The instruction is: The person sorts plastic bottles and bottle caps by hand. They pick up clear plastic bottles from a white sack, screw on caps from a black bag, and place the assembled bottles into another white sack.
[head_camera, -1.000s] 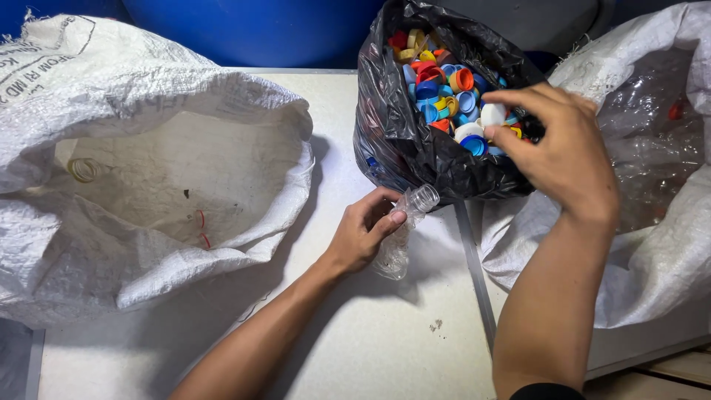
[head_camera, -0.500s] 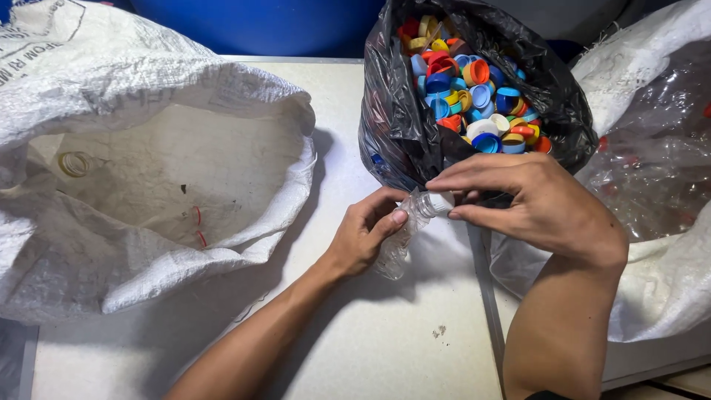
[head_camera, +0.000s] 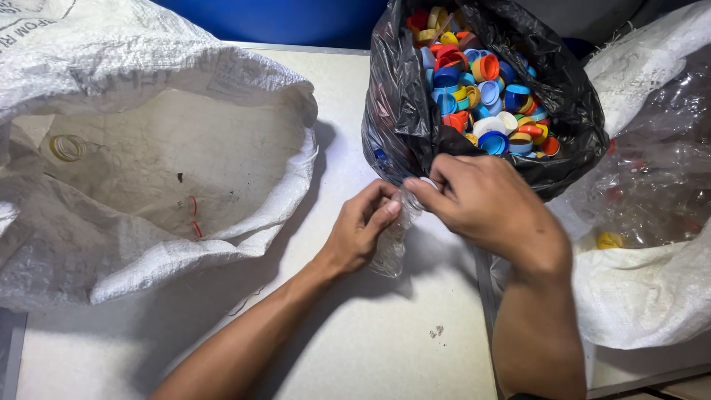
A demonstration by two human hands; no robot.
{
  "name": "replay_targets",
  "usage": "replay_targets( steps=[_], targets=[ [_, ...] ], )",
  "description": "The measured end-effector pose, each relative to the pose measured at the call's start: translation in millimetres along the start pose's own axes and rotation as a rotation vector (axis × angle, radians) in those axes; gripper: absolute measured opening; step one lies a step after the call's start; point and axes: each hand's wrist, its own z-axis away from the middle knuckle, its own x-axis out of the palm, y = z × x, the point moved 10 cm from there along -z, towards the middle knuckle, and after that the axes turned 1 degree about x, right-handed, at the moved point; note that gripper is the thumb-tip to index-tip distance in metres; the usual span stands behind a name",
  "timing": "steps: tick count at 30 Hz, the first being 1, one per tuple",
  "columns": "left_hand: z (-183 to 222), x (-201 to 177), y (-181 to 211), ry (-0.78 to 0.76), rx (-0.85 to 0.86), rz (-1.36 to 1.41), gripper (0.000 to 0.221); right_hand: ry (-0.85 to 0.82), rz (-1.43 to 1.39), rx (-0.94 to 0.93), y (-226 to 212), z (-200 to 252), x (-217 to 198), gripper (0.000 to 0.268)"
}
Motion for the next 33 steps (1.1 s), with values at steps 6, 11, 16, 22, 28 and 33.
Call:
replay_targets(
  steps=[6,11,16,22,28,33],
  targets=[
    [12,-10,20,0.186,0.137,-0.129,0.041,0.287,0.034,0.021,-17,-2,-10,0.056],
    [21,-13,36,0.275,0.291,-0.274,0.047,0.133,-0.017,0.177,-12,18,-21,0.059],
    [25,-3,76,0.220,0.554,-0.296,0.061,0.224,-0.265,0.099,26,89,-84,0.030],
    [26,3,80,0.266,0.527,-0.502,0.052,0.486,-0.087,0.437,298,206,-76,0.040],
    [5,-1,91,0.397,0.460,-0.524,0.039,0.605,-0.090,0.671,149,148,-128,0.059],
    [-72,-17,143,0.620,0.588,-0.737,0.048,0.586,-0.225,0.311,106,84,-111,0.044]
  ],
)
